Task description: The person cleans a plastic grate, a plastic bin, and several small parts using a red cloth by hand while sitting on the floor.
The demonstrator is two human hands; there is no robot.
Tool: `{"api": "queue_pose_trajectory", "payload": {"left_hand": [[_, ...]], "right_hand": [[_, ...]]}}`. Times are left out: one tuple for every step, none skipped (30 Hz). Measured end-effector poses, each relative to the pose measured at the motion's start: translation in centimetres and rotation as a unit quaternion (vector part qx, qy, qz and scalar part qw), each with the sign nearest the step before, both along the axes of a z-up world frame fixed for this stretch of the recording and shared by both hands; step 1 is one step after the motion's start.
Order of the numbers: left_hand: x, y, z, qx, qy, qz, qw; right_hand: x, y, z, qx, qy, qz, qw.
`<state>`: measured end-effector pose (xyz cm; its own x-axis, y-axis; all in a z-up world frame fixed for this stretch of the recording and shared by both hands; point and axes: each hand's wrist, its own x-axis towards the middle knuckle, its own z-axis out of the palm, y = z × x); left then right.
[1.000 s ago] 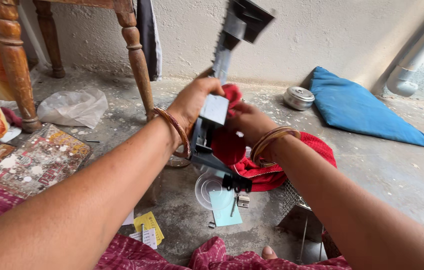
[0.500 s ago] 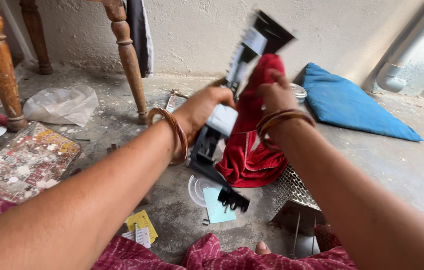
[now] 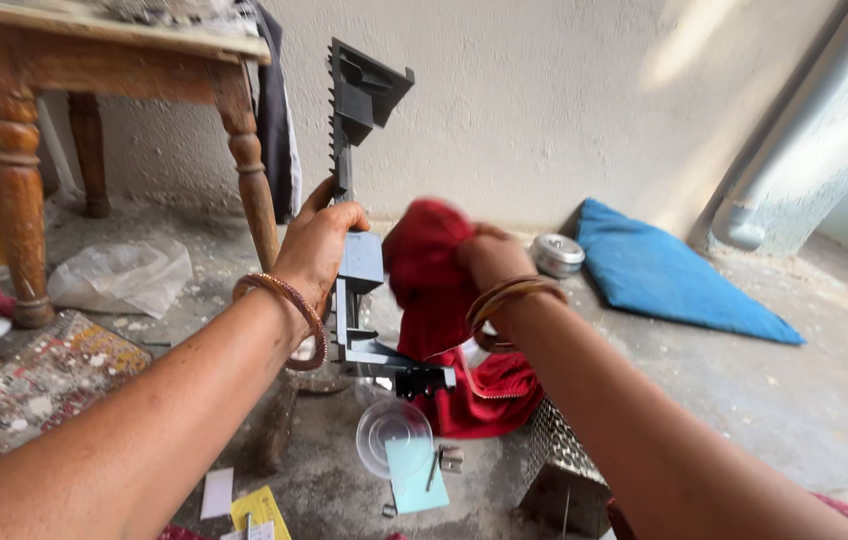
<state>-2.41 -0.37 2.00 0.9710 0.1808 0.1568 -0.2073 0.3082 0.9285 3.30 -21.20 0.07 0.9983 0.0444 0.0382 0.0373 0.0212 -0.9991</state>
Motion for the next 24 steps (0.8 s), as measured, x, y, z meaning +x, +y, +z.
{"api": "queue_pose_trajectory", "payload": {"left_hand": [[-0.2,0.2,1.2,-0.001,-0.010,0.002,1.000],[-0.6,0.4,2.2,0.033,-0.017,0.007,0.999],[-1.0,0.7,3.2,0.067,-0.024,0.012,0.997],[-1.3,0.9,4.2,0.069,-0.031,0.015,0.997],[-1.7,1.1,5.3,0.104,-0.041,0.027,0.993],[-2.0,1.4,6.4,0.138,-0.053,0.039,0.988],[-2.4,1.6,7.5,0.140,-0.061,0.042,0.987],[-2.9,1.8,8.5,0.185,-0.063,0.063,0.979],[-3.4,2.0,9.5,0.229,-0.064,0.085,0.968],[-3.9,2.0,10.4,0.229,-0.072,0.087,0.967],[-4.5,2.0,11.2,0.204,-0.063,0.077,0.974],[-5.0,1.9,12.0,0.179,-0.054,0.066,0.980],[-5.4,1.7,12.9,0.179,-0.062,0.068,0.980],[-5.8,1.5,13.8,0.166,-0.067,0.067,0.982],[-6.2,1.3,14.7,0.152,-0.071,0.066,0.984],[-6.6,1.2,15.6,0.152,-0.080,0.067,0.983],[-7.1,1.1,16.3,0.170,-0.069,0.075,0.980],[-7.5,1.1,17.1,0.189,-0.059,0.084,0.977],[-7.9,1.0,17.8,0.189,-0.069,0.085,0.976],[-8.2,0.9,18.4,0.198,-0.073,0.103,0.972],[-8.6,0.9,19.0,0.207,-0.077,0.121,0.968],[-9.1,0.9,19.5,0.207,-0.084,0.121,0.967],[-9.6,1.0,20.0,0.216,-0.059,0.102,0.969],[-10.2,1.0,20.4,0.225,-0.034,0.081,0.970]], "right_hand": [[0.7,-0.9,1.7,0.062,-0.015,-0.003,0.998],[1.0,-2.1,3.2,0.064,-0.022,0.000,0.998],[1.1,-3.4,4.7,-0.262,-0.241,-0.049,0.933],[1.2,-3.8,6.1,-0.544,-0.421,-0.095,0.720],[1.6,-3.6,7.7,-0.541,-0.427,-0.098,0.718],[1.9,-3.3,9.7,-0.201,-0.292,-0.077,0.932],[1.9,-3.0,11.7,0.176,-0.106,-0.034,0.978],[1.7,-2.9,13.2,0.177,-0.113,-0.032,0.977],[1.2,-3.2,14.8,0.186,-0.127,-0.031,0.974],[0.9,-3.5,16.4,0.195,-0.142,-0.031,0.970],[0.7,-3.6,18.0,0.196,-0.150,-0.029,0.969],[0.5,-3.8,19.4,0.146,-0.170,-0.078,0.971],[0.2,-4.1,20.6,0.097,-0.188,-0.127,0.969],[-0.1,-4.5,21.7,0.098,-0.195,-0.127,0.968],[-0.5,-4.9,22.7,0.069,-0.197,-0.154,0.966],[-0.8,-5.3,23.8,0.041,-0.200,-0.182,0.962],[-1.4,-5.8,24.8,0.042,-0.209,-0.182,0.960],[-2.0,-6.2,25.5,0.016,-0.201,-0.180,0.963],[-2.6,-6.5,26.1,-0.010,-0.194,-0.179,0.965],[-3.3,-6.7,26.5,-0.008,-0.202,-0.180,0.963],[-4.0,-6.8,26.8,0.001,-0.195,-0.189,0.962],[-4.8,-6.9,27.0,0.010,-0.187,-0.197,0.962],[-5.5,-7.0,27.3,0.012,-0.193,-0.198,0.961],[-6.2,-7.0,27.6,0.019,-0.185,-0.195,0.963]]}}
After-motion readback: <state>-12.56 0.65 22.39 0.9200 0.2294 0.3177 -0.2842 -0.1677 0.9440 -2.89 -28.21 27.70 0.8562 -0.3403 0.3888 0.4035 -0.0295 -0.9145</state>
